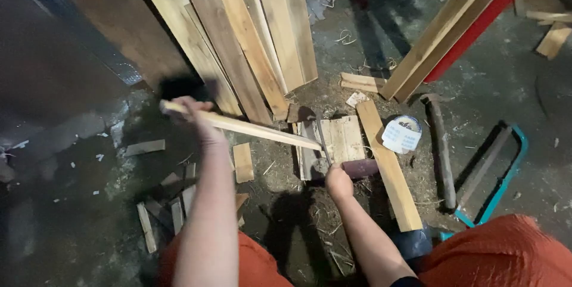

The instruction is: Scraping a wooden plank with a curved billhook knife and sanding a small wooden block to smooth the surface.

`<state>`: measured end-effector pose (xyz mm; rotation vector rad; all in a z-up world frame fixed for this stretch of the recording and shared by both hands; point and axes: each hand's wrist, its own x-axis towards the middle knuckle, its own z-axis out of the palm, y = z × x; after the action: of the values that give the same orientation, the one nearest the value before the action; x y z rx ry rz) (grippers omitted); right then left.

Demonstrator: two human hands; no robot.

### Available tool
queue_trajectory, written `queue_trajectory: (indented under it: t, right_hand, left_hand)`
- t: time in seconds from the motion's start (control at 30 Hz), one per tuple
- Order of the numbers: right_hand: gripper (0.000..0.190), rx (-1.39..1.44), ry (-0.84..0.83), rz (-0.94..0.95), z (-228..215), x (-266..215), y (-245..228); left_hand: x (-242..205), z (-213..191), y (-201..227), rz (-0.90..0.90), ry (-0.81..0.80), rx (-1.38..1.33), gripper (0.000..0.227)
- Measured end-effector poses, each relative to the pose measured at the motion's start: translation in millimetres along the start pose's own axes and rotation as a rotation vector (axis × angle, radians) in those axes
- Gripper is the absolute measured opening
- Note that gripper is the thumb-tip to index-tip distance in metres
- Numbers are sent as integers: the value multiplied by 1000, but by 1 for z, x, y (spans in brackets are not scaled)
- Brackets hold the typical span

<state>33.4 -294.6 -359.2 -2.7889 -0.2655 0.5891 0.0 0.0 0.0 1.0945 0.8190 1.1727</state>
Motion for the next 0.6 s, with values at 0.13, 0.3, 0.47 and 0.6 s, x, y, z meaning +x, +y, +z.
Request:
queue_trajectory:
  t: [0.13, 0.3, 0.47, 0.6]
  right_hand:
    - [26, 25, 102, -32, 18, 4, -12]
    - [30, -57, 275, -244, -39, -49, -80]
    - [27, -44, 269, -246, -25, -44, -54]
    - [31, 376, 35, 26, -67, -67, -59]
  left_hand:
    - [22, 2, -92, -47, 42, -18, 72]
    - [7, 18, -13, -261, 270, 12, 52]
    - [22, 0, 73, -138, 272, -138, 49]
    - [30, -40, 115, -187, 154, -486, 44]
